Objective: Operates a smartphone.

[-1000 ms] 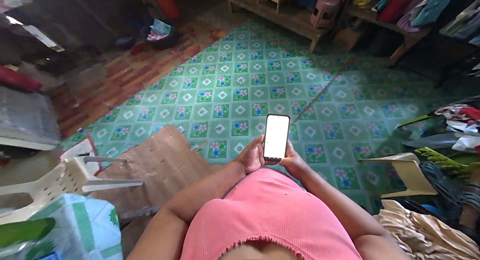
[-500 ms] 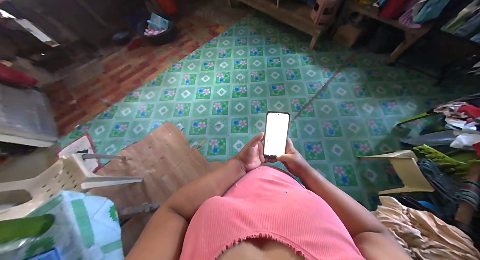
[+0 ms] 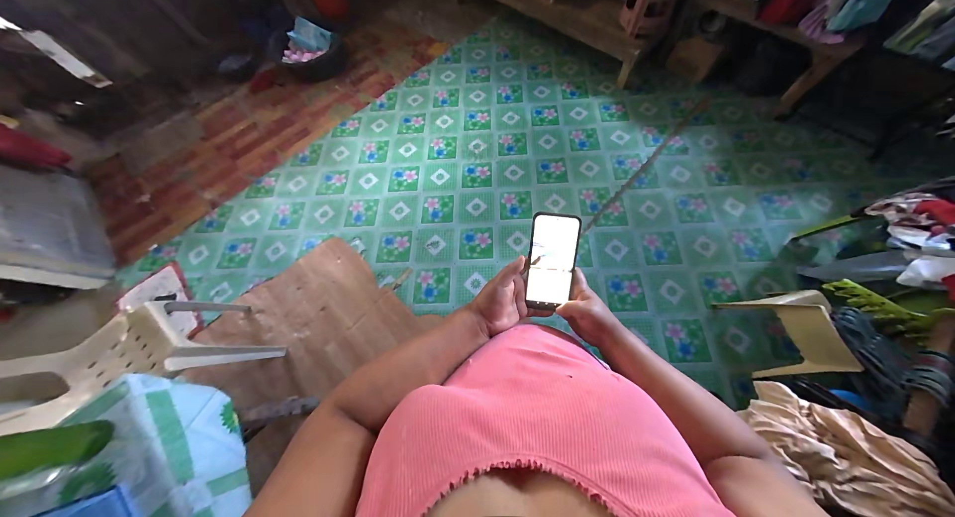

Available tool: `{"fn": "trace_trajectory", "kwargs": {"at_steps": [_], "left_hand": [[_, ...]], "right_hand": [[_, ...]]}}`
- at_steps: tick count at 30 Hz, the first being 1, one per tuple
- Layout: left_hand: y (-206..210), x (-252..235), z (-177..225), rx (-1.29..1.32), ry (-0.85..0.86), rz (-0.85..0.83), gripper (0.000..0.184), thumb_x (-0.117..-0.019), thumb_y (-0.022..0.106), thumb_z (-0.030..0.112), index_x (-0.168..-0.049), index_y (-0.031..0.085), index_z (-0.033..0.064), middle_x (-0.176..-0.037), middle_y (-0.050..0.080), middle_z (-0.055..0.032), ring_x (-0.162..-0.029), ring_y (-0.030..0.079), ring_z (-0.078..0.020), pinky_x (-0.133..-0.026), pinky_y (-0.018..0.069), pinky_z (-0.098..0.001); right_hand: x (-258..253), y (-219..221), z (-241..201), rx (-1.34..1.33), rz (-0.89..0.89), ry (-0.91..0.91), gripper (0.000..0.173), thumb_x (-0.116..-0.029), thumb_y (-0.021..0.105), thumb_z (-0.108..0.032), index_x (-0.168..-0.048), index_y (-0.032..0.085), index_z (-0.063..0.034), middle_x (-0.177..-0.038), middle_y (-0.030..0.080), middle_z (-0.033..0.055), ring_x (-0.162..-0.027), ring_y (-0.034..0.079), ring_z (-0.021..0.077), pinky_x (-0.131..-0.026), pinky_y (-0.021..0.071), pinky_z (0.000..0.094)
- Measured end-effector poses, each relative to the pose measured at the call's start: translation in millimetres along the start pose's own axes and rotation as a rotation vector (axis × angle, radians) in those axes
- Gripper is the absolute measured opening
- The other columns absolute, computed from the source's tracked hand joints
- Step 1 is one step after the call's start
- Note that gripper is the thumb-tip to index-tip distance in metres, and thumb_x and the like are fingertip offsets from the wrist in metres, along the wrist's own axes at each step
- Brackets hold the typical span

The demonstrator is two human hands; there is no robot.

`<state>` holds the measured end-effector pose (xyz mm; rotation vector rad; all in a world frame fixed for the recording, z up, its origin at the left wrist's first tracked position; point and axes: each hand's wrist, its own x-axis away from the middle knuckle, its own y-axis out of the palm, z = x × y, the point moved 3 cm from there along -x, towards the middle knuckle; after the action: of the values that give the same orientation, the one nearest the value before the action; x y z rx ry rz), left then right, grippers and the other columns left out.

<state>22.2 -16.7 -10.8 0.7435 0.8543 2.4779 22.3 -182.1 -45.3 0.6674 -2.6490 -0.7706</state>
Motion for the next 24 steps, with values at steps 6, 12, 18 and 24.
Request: {"fn": "trace_trajectory", "kwargs": {"at_steps": [6, 12, 18, 24], "left_hand": [[-2.3, 0.5, -3.1, -0.027, -0.018, -0.022, 0.063, -0.1076, 0.009, 0.051, -0.154, 0.029, 0.0133, -0.139, 0.057, -0.0194, -0.118, 0.064, -0.0347, -0.093, 0.0568, -0.0515], [-1.0, 0.6, -5.7, -0.061, -0.027, -0.098, 0.058, -0.1088, 0.015, 0.048, -0.152, 0.032, 0.0128, -0.138, 0.058, -0.018, -0.119, 0.064, -0.0336, -0.094, 0.0565, -0.0509], [-4.2, 3.3, -4.4, -0.047, -0.007, -0.089, 0.057, -0.1093, 0.017, 0.047, -0.154, 0.033, 0.0153, -0.138, 0.058, -0.0191, -0.119, 0.063, -0.0347, -0.095, 0.0557, -0.0519], [-6.3, 2.2, -0.4, -0.016, -0.006, 0.002, 0.047, -0.1101, 0.025, 0.031, -0.156, 0.027, 0.0185, -0.135, 0.059, -0.021, -0.115, 0.065, -0.0371, -0.091, 0.0573, -0.0525]], "right_hand": [[-8.7, -0.9, -46.2, 0.4, 0.209, -0.133, 0.063, -0.0946, 0.051, -0.016, -0.154, 0.029, -0.0114, -0.138, 0.056, 0.0096, -0.115, 0.062, 0.0167, -0.097, 0.0534, 0.0382], [-14.9, 6.8, -92.1, 0.652, 0.273, -0.206, 0.054, -0.1056, 0.039, -0.028, -0.156, 0.036, -0.0103, -0.152, 0.048, 0.0111, -0.132, 0.053, 0.0196, -0.107, 0.0463, 0.0425], [-11.9, 3.4, -75.4, 0.479, 0.261, -0.173, 0.068, -0.1028, 0.037, -0.058, -0.161, 0.025, -0.0231, -0.145, 0.055, 0.0066, -0.118, 0.062, 0.0176, -0.096, 0.0537, 0.0392], [-10.6, -7.2, -39.3, 0.299, 0.12, -0.078, 0.082, -0.0953, 0.048, -0.067, -0.154, 0.033, -0.0118, -0.135, 0.062, 0.0084, -0.118, 0.063, 0.018, -0.099, 0.0536, 0.0373]]}}
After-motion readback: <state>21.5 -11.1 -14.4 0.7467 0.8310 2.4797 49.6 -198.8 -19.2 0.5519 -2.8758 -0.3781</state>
